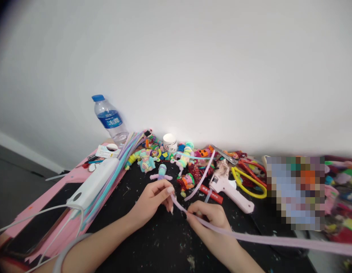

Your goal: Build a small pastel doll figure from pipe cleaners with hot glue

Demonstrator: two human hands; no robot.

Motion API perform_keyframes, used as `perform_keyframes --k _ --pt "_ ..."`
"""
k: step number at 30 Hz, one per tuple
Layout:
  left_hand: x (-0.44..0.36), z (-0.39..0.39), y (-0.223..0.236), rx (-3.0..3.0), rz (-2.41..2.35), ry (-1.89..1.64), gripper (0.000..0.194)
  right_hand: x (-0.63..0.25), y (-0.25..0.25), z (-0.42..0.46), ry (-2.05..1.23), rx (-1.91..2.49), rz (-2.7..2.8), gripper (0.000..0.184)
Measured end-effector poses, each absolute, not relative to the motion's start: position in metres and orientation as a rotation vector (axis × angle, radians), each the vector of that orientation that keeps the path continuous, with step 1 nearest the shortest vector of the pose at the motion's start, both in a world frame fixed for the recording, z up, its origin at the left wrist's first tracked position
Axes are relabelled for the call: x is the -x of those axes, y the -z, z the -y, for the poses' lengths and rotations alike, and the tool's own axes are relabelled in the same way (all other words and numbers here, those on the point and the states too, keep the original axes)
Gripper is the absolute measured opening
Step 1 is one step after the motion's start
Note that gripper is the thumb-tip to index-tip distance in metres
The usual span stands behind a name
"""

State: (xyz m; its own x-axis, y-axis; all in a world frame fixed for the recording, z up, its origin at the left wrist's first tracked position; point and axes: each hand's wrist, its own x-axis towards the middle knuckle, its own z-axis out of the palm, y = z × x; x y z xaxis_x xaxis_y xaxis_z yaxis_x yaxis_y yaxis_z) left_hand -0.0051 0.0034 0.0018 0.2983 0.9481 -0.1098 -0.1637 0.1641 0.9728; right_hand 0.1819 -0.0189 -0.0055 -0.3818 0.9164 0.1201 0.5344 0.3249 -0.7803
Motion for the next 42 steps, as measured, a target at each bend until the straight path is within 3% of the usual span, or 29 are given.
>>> perform_keyframes --k 15,24,31,42 --pt "0.0061 -0.0022 0.0017 -1.25 -1.02 -0.965 0.024 -0.185 0.0067 0.018 -0.866 1.298 1.984 0.027" --pt "0.0058 -0.0008 -0.001 -1.301 -1.096 -0.962 0.036 -0.1849 0.005 0.018 -0.85 1.259 2.007 0.027" --pt "0.0055 -0.0042 0.0046 -0.981 -0.837 -0.921 0.033 -0.1832 0.0058 0.0175 -0.902 1.215 2.029 0.028" --pt "0.0039 -0.0044 -0.0016 -1.118 -0.91 -0.905 0.022 -0.1846 0.0044 0.0182 -0.908 1.282 1.965 0.03"
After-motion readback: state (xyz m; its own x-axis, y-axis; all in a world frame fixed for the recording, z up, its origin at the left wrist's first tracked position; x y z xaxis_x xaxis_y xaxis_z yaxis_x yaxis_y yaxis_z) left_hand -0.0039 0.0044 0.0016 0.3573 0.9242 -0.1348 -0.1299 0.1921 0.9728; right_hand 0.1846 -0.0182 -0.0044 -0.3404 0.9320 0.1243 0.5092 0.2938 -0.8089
